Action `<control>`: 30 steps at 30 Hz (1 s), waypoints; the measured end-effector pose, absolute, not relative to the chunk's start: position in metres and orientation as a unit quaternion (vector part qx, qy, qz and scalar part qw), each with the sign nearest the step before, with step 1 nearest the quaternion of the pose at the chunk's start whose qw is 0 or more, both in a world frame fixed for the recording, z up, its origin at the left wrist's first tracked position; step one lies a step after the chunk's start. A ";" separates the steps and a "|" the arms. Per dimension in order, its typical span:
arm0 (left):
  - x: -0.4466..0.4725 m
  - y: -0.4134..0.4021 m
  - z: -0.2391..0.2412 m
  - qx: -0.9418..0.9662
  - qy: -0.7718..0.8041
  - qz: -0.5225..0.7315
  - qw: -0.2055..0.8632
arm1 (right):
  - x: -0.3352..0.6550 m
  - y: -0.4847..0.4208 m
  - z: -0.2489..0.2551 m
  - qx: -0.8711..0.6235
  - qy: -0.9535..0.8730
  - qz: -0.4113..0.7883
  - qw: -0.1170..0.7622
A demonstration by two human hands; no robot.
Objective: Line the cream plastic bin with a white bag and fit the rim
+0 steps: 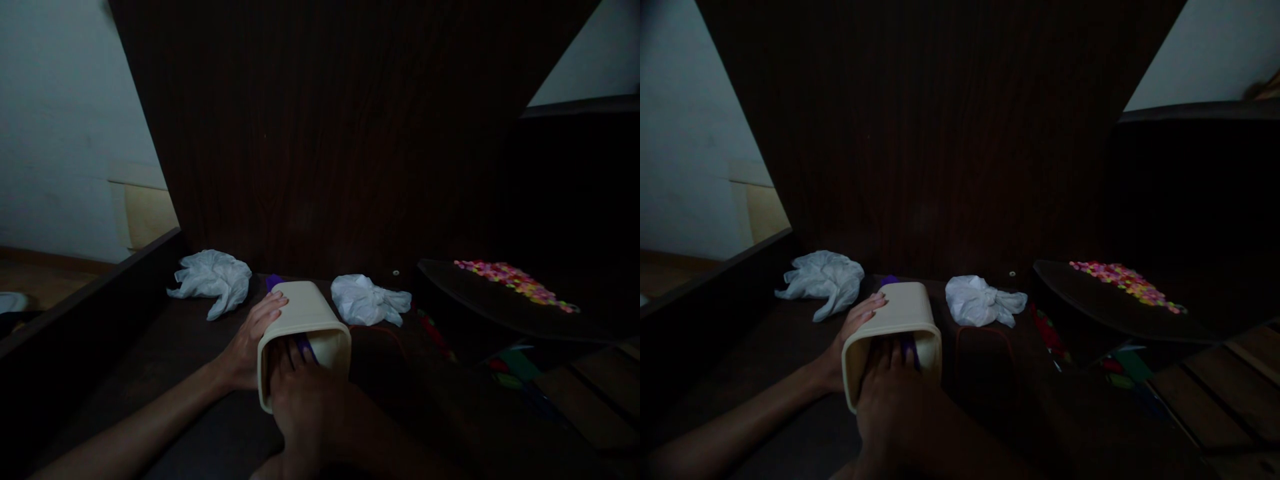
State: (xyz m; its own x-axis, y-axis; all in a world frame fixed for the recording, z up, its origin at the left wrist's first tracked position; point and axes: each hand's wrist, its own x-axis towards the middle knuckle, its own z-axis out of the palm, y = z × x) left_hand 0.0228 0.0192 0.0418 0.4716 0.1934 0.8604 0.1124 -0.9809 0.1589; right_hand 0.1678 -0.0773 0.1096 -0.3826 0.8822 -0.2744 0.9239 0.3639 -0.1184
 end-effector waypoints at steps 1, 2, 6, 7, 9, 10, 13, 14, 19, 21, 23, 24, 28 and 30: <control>0.023 0.019 0.042 0.855 0.093 0.508 0.042 | 0.166 -0.081 0.104 0.571 0.804 -0.134 0.095; 0.023 0.019 0.042 0.854 0.097 0.510 0.044 | 0.166 -0.084 0.098 0.582 0.794 -0.143 0.098; 0.024 0.021 0.041 0.847 0.111 0.517 0.059 | 0.173 -0.086 0.076 0.620 0.773 -0.119 0.053; 0.024 0.022 0.041 0.844 0.112 0.521 0.059 | 0.175 -0.085 0.074 0.625 0.772 -0.111 0.039; 0.024 0.022 0.041 0.843 0.108 0.523 0.057 | 0.181 -0.082 0.075 0.623 0.774 -0.111 0.029; 0.024 0.022 0.041 0.844 0.105 0.522 0.055 | 0.185 -0.081 0.079 0.614 0.780 -0.115 0.032; 0.026 0.021 0.043 0.850 0.095 0.516 0.048 | 0.194 -0.079 0.094 0.565 0.815 -0.118 0.045; 0.026 0.021 0.043 0.850 0.088 0.518 0.041 | 0.196 -0.078 0.098 0.550 0.825 -0.119 0.047; 0.029 0.018 0.044 0.852 0.078 0.518 0.018 | 0.197 -0.072 0.106 0.540 0.830 -0.128 0.059; 0.029 0.018 0.043 0.853 0.082 0.515 0.017 | 0.194 -0.069 0.104 0.536 0.834 -0.119 0.063; 0.029 0.017 0.043 0.853 0.080 0.516 0.012 | 0.191 -0.066 0.103 0.525 0.842 -0.103 0.073; 0.029 0.017 0.043 0.853 0.079 0.516 0.009 | 0.189 -0.064 0.102 0.521 0.844 -0.092 0.084; 0.028 0.016 0.044 0.854 0.076 0.515 0.004 | 0.184 -0.055 0.103 0.497 0.852 -0.068 0.150; 0.028 0.015 0.045 0.857 0.077 0.510 0.006 | 0.180 -0.052 0.101 0.493 0.852 -0.065 0.165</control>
